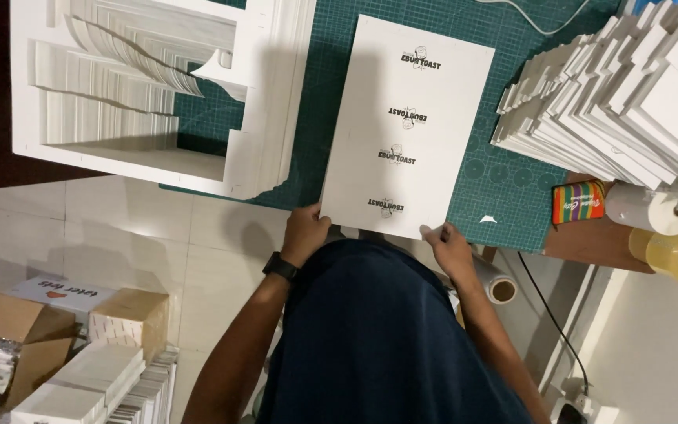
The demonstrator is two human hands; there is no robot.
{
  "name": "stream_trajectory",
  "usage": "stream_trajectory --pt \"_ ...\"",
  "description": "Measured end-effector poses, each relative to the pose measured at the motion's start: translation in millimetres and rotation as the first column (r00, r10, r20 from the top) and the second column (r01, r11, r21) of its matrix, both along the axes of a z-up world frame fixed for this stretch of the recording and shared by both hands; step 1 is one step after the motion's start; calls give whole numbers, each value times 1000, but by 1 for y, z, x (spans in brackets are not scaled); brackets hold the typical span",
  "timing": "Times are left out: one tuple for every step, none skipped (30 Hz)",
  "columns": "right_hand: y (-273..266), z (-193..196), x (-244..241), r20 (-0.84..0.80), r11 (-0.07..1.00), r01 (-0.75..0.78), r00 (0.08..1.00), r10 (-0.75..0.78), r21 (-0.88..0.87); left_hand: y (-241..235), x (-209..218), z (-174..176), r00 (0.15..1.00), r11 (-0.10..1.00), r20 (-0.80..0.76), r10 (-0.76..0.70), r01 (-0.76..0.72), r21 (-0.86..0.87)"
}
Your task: Punching out pre-cut shapes from cardboard sheets and stacking the finished pieces.
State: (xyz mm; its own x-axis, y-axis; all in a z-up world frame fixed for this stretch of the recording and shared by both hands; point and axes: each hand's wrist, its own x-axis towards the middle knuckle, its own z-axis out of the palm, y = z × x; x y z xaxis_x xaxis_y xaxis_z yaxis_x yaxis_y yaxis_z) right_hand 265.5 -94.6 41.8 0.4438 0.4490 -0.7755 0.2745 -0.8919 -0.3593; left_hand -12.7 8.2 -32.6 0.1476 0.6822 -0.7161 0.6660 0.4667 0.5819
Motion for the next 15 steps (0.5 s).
stream_trajectory --pt "0 -2 0 5 1000 11 1000 -11 3 -5 -7 -24 1000 1000 19 2 -3 15" --pt "2 3 -2 6 1000 13 1000 -13 6 -5 -7 -25 1000 1000 19 0 0 18" --pt "5 8 -3 -7 1000 24 1000 -24 8 -6 -6 -25 999 1000 49 21 -21 -5" --pt "7 14 -4 -20 999 34 999 -34 10 -7 -5 -26 996 999 78 43 -41 -29" --pt "8 16 -4 -19 999 38 999 -37 13 -7 -5 -31 996 999 79 39 -37 -26" --pt "9 18 -4 -22 999 39 999 -39 10 -8 -5 -37 995 999 86 50 -49 -9" --pt "10 20 -4 -26 999 40 999 -40 5 -9 -5 -42 994 998 92 61 -62 7" --pt "12 22 -4 -26 999 42 999 -42 8 2 3 -5 994 998 92 58 -59 10" --pt "13 24 -5 -31 999 51 998 -51 2 12 10 32 997 994 56 55 -50 -93" --pt "14 26 -5 -35 998 60 998 -60 -5 23 18 69 999 980 21 48 -43 -195" --pt "13 25 -6 -36 998 60 998 -60 -6 23 15 65 999 980 19 48 -44 -196" --pt "12 25 -7 -36 997 71 997 -71 4 24 13 60 998 983 -2 64 -63 -173" --pt "12 24 -6 -36 997 81 996 -80 16 26 11 56 997 986 -22 80 -83 -147" --pt "12 23 -5 -36 997 80 996 -79 17 29 11 56 996 986 -22 81 -84 -146" --pt "11 22 -4 -45 997 77 996 -75 30 32 11 57 998 992 -6 56 -57 -117"
